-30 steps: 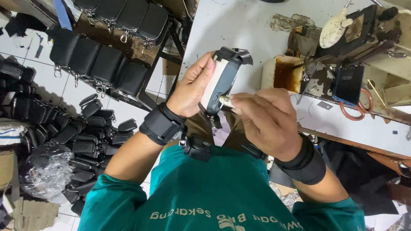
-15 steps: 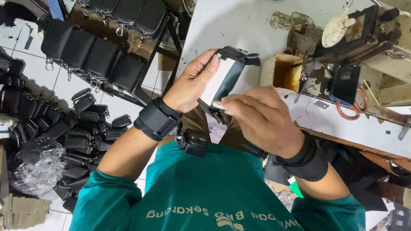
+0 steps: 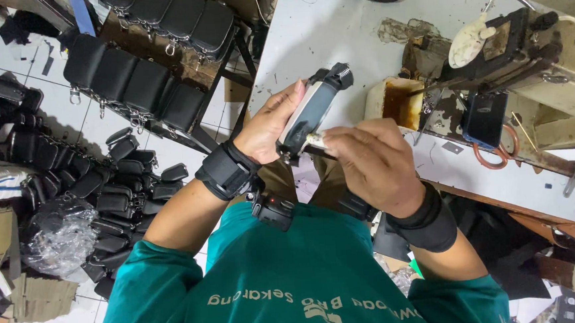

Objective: Applying glue to the internal components and edges of small leather pouches using a manual applicator.

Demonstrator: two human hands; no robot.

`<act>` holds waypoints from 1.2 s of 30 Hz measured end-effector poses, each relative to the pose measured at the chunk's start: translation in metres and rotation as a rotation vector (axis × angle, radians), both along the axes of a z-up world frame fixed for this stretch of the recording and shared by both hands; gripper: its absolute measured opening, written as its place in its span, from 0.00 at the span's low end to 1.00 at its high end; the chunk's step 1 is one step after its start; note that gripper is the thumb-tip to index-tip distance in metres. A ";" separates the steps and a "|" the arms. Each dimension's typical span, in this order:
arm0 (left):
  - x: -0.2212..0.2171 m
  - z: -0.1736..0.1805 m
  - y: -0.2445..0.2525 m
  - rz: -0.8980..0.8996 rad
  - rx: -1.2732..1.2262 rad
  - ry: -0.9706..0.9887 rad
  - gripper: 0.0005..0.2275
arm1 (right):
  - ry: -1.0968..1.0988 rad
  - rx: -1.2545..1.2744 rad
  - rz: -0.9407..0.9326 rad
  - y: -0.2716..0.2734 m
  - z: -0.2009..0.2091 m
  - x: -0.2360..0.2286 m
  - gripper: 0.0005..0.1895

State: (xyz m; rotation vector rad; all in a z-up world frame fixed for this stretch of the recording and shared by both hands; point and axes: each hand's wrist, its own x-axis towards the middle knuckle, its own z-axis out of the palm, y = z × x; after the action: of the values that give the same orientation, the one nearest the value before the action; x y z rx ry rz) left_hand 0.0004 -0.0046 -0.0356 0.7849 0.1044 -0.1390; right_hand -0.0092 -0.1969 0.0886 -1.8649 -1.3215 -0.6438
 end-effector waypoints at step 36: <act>-0.002 0.027 0.031 -0.348 -0.462 -0.295 0.38 | 0.617 0.231 0.196 -0.016 -0.035 0.037 0.06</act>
State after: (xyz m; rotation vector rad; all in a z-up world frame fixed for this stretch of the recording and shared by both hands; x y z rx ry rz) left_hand -0.0016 0.0263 -0.0087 0.3482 -0.3366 -0.3609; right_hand 0.0282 -0.2127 0.0536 -1.5437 -0.9539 -0.0895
